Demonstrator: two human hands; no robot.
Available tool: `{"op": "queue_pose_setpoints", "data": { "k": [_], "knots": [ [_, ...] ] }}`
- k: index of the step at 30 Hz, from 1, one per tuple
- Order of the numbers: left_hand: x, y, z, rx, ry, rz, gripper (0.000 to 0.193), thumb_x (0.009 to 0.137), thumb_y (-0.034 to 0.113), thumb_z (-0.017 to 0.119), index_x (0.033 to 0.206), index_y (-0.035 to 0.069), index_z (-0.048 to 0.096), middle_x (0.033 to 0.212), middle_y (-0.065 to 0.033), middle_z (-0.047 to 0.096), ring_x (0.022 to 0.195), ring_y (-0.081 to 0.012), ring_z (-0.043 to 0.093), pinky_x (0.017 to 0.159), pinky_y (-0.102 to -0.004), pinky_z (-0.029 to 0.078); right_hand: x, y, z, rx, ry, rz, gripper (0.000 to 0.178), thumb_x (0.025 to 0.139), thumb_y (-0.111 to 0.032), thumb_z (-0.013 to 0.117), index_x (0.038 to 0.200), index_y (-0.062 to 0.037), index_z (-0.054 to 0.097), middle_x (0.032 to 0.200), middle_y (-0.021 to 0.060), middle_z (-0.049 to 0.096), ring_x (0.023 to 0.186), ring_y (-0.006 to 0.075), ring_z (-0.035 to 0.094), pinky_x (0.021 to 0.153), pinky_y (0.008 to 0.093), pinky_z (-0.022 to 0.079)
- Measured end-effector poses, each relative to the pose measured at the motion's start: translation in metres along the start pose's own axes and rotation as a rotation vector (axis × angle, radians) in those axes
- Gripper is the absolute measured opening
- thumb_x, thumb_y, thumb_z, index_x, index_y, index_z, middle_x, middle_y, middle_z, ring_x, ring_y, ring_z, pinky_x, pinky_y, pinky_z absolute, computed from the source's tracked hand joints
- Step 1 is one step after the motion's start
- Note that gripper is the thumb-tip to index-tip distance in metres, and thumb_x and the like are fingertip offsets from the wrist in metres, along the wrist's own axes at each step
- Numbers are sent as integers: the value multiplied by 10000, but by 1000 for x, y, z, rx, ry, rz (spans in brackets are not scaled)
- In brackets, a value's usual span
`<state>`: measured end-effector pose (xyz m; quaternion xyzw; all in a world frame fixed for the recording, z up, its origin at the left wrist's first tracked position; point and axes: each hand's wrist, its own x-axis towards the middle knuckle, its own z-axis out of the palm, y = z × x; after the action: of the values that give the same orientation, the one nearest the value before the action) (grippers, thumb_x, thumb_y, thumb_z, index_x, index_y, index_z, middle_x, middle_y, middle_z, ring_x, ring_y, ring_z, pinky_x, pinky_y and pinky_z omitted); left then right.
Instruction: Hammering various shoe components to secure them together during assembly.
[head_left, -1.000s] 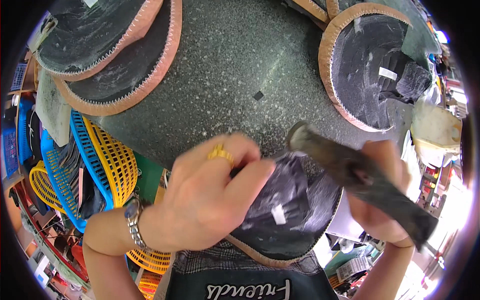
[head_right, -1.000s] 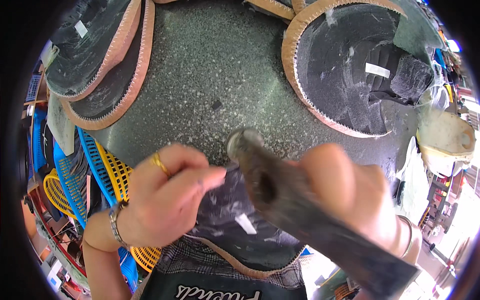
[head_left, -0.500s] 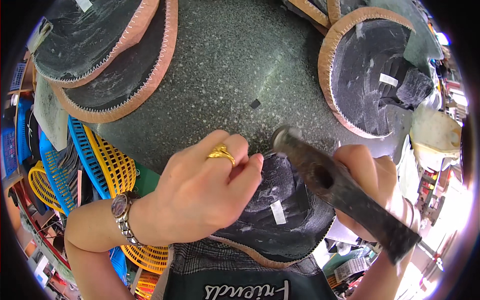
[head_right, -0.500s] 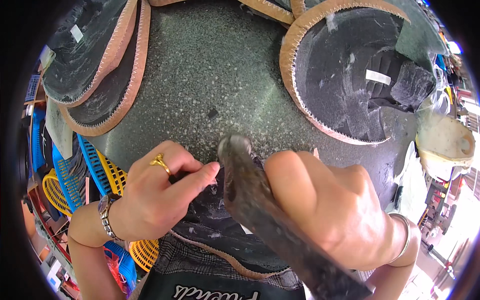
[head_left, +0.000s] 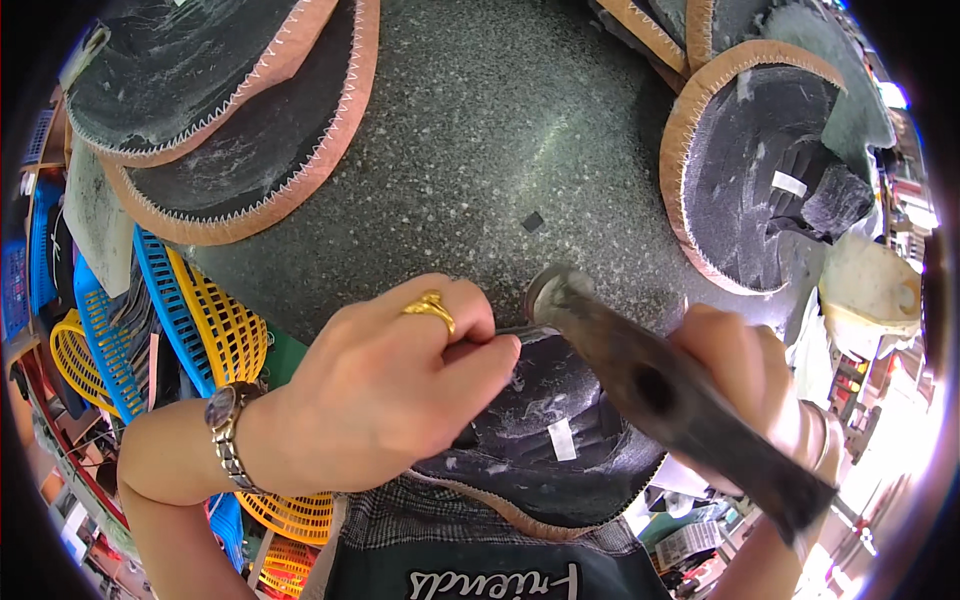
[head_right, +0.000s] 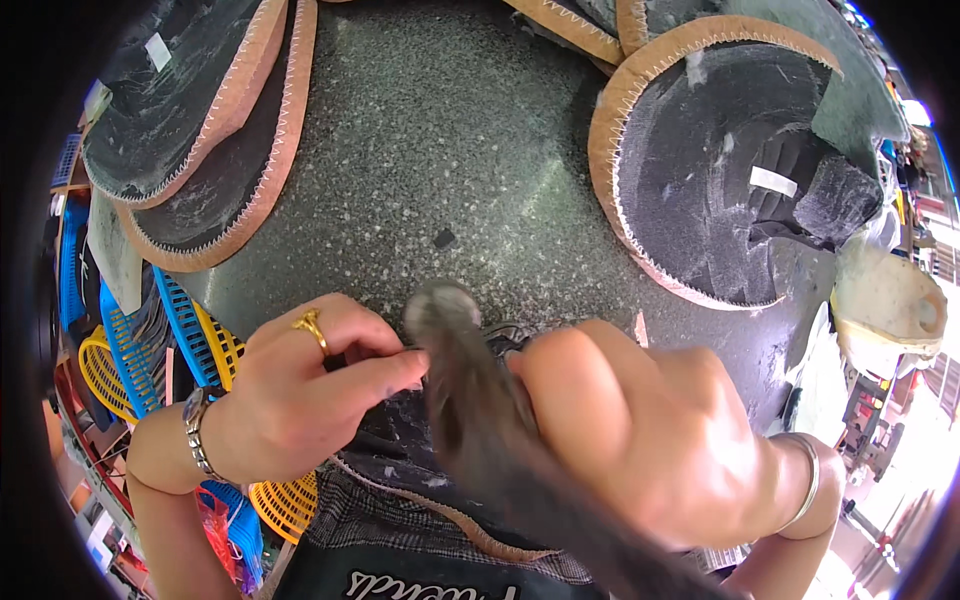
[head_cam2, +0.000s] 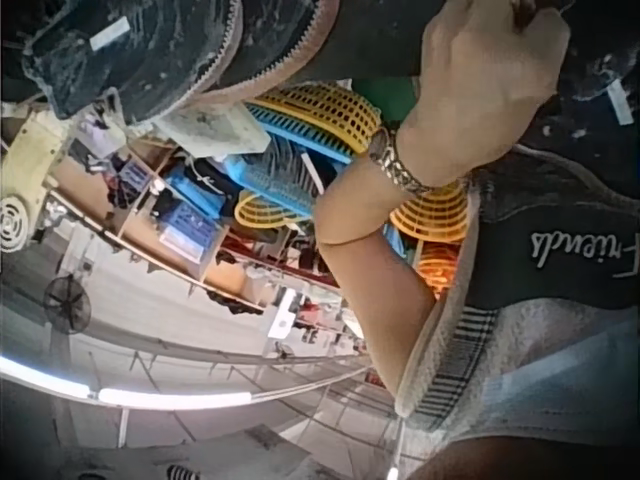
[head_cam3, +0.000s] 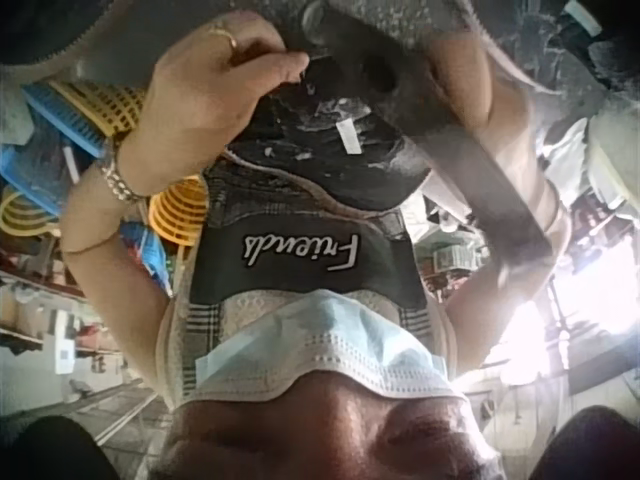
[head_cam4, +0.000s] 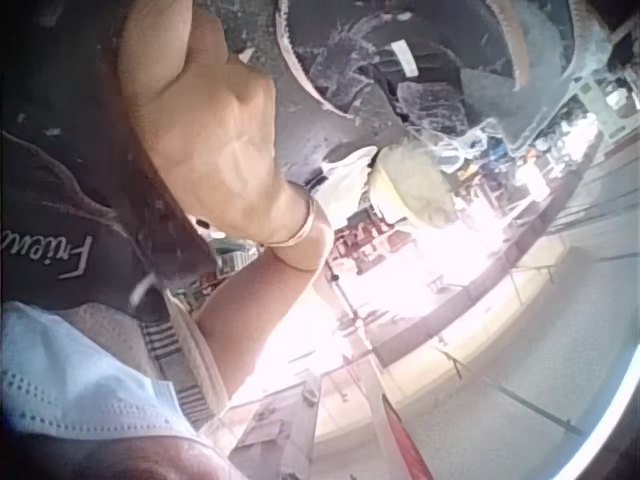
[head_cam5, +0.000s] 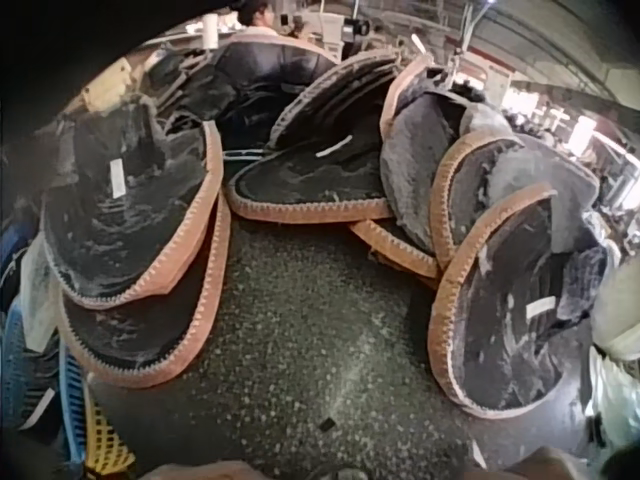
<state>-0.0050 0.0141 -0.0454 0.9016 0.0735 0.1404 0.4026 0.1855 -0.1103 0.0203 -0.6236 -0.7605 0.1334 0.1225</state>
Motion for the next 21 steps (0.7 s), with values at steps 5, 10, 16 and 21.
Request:
{"op": "queue_pose_setpoints", "data": {
  "k": [5,10,16,21],
  "knots": [
    [-2,-7,-3,-12,2,37,209,680,-29,691,879,35,689,753,-50,565,619,-159,559,490,-244,455,-7,-1,-1,-65,-240,27,178,750,-119,609,849,-5,515,591,66,439,413,197,513,349,329,405],
    [-14,-2,1,114,113,38,237,632,-19,694,855,60,697,749,-47,566,608,-165,549,466,-237,433,-2,-1,1,134,-126,93,213,747,-105,640,897,-19,516,667,82,527,511,261,570,442,377,439],
    [-7,-14,2,205,133,102,279,587,44,717,856,116,711,757,-1,569,704,-193,522,581,-313,411,-12,-7,-15,378,-399,381,185,747,-87,647,893,-68,535,706,123,481,527,323,517,485,408,423],
    [-5,-5,4,277,281,-8,296,582,123,750,872,172,722,748,70,560,750,-181,516,718,-324,317,-9,-13,-1,-42,-278,172,253,763,-185,659,839,-40,466,600,72,492,399,232,536,342,351,405]
  ]
}}
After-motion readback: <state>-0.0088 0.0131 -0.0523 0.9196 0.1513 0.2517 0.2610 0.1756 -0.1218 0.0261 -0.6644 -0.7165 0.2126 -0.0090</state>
